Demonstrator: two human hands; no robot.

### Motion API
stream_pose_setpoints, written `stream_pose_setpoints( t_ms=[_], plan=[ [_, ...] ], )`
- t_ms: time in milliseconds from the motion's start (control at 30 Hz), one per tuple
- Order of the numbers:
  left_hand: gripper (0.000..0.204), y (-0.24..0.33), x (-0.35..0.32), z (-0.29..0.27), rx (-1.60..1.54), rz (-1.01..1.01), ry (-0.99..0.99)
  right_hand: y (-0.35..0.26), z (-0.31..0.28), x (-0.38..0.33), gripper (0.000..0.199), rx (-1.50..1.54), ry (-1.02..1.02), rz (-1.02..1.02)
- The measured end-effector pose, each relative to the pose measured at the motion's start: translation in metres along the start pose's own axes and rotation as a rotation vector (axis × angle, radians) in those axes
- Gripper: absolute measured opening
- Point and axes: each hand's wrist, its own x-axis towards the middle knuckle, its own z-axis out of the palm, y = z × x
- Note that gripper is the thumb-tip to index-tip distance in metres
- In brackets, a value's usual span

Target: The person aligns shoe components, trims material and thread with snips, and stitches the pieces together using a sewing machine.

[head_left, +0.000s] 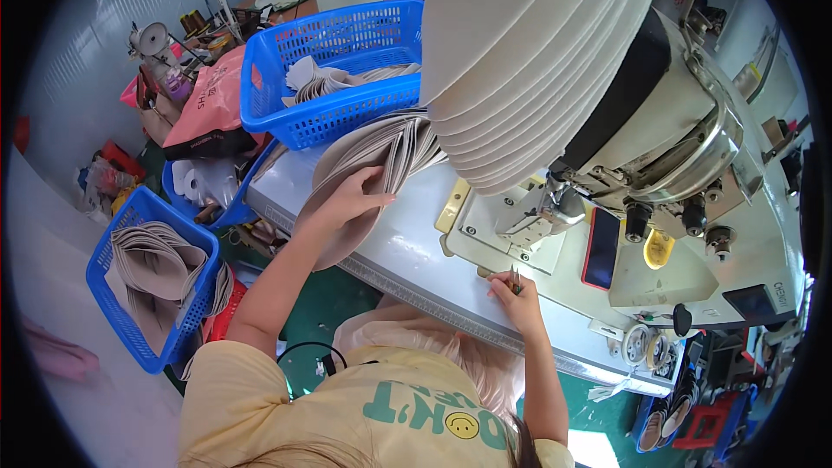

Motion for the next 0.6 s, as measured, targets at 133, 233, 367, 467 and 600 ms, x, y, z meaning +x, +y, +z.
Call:
stream_pose_setpoints(
  t_ms=[133,233,367,467,600],
  plan=[
    [0.056,0.012,-0.016,-0.008,-0.267,-0.032,-0.107,-0.001,0.000,0.003,0.013,0.041,-0.035,0.007],
    [0.046,0.009,-0.019,-0.012,-0.255,-0.090,-0.087,-0.003,0.000,0.003,0.013,0.053,-0.040,0.024],
    [0.038,-0.001,-0.015,-0.013,-0.156,-0.031,-0.091,0.000,0.000,0.003,0.013,0.046,-0.045,0.005],
    [0.029,0.013,-0.023,-0.017,0.214,0.019,0.058,-0.001,0.001,0.004,0.013,0.042,-0.039,0.011],
    [0.023,0.066,-0.080,-0.026,0.935,0.396,0.471,-0.019,0.012,0.000,0.017,-0.088,-0.003,0.007]
  ],
)
